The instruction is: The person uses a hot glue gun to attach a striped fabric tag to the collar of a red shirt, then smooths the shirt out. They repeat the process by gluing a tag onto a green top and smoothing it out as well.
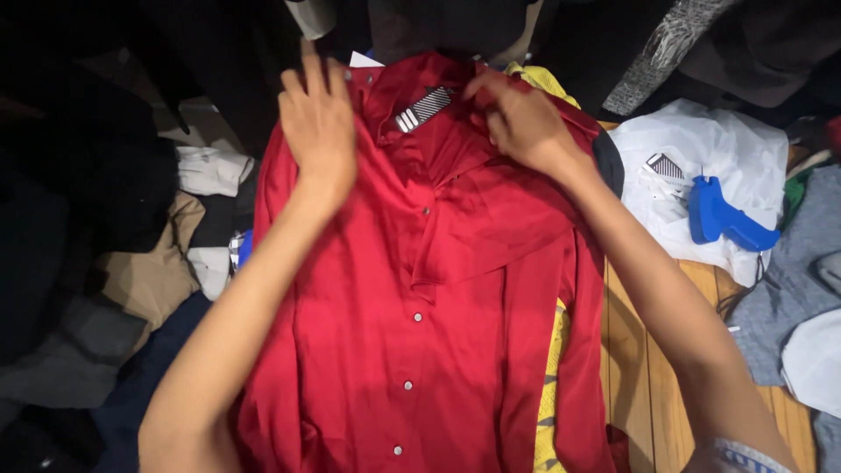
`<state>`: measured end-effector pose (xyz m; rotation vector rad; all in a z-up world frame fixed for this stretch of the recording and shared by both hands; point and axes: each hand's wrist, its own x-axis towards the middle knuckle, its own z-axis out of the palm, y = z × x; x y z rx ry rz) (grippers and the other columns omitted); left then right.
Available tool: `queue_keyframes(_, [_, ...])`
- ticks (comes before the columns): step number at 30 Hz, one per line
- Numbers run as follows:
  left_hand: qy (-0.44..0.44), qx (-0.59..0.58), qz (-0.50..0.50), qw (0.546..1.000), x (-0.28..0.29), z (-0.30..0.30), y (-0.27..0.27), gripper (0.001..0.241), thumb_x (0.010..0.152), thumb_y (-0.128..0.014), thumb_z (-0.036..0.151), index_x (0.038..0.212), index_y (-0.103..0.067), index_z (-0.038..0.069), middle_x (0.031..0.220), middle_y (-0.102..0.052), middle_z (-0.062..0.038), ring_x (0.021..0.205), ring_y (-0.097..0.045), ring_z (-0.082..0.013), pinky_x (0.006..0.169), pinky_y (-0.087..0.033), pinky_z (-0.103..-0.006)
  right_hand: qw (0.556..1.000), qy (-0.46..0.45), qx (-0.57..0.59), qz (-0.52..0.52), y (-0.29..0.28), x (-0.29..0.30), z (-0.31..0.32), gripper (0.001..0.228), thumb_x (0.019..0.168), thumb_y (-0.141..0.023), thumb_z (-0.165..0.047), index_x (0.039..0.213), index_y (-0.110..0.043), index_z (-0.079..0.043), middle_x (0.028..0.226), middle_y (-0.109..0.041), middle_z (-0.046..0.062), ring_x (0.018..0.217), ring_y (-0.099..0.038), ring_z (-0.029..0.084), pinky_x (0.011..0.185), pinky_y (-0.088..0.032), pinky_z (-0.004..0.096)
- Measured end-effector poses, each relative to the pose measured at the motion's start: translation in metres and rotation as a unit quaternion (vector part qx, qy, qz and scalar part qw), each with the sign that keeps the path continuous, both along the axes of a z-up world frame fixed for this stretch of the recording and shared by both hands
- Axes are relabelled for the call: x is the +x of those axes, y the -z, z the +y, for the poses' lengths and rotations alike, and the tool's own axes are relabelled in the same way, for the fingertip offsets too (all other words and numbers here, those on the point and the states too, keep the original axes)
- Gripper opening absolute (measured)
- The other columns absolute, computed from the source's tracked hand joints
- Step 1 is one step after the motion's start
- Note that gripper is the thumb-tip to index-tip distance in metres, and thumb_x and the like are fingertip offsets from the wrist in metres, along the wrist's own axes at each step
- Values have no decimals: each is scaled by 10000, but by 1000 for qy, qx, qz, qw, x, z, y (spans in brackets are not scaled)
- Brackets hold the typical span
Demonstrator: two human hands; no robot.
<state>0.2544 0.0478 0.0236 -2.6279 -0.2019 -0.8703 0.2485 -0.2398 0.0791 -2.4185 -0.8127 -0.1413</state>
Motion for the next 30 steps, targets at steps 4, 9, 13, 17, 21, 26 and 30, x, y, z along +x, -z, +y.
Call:
queue_keyframes(4, [70, -18, -64, 995, -53, -44, -5, 335, 949, -578, 97, 1266, -588, 204, 1303, -561, -245, 1140, -542, -379, 889, -466, -406, 974, -57, -217, 23, 10, -3, -4, 558, 990, -371, -90, 1426, -519, -407, 580, -494, 146, 470, -528, 298, 499, -405, 435])
queue_keyframes(9, [124, -216, 202, 947, -92, -80, -14, 564, 1028, -458, 132, 1522, -402, 399, 1142, -613, -201, 1034, -599, -394, 856, -495, -447, 904, 69, -417, -62, 29, -14, 4, 560, 1021, -401, -151, 1508, -516, -402, 1199, -729, 97, 992, -768, 310, 771, -631, 466])
queue_keyframes(13, [115, -253, 182, 943, -54, -69, 22, 601, 988, -617, 214, 1536, -388, 124, 1346, -526, -277, 1184, -540, -405, 982, -489, -477, 908, 117, -398, -52, 54, 20, -3, 477, 1059, -417, -183, 1485, -561, -344, 1318, -668, 184, 1093, -721, 395, 825, -604, 515])
queue_keyframes(17, [177, -318, 137, 921, -51, -64, -4, 531, 960, -657, 244, 1399, -487, -3, 1374, -499, -330, 1189, -536, -456, 952, -508, -524, 975, 129, -175, -46, 70, 54, -14, 302, 929, -607, -221, 1198, -743, -214, 939, -708, 19, 856, -760, 306, 812, -606, 459])
queue_keyframes(21, [305, -447, 57, 839, -40, -67, -28, 246, 977, -590, 114, 1176, -497, 3, 1068, -547, -289, 908, -600, -552, 710, -496, -598, 890, 67, 367, 263, 38, 46, 6, 297, 844, -502, 50, 1086, -674, 50, 891, -758, 191, 746, -794, 210, 734, -686, 241])
queue_keyframes(26, [370, -473, 0, 800, -30, -75, -51, 192, 957, -574, 102, 1140, -565, 44, 996, -642, -172, 960, -620, -387, 853, -481, -470, 905, -55, 359, 222, 68, 56, 18, 531, 883, -651, 95, 1373, -488, -31, 1247, -629, 166, 988, -757, 214, 935, -639, 296])
queue_keyframes(30, [331, -469, -27, 819, -26, -82, -58, 247, 906, -596, 112, 1149, -576, 72, 989, -615, -151, 892, -662, -390, 758, -515, -497, 981, -154, 106, 48, 60, 35, 17, 862, 917, -747, -214, 1590, -236, -42, 1662, -295, 174, 1529, -315, 327, 1248, -260, 376])
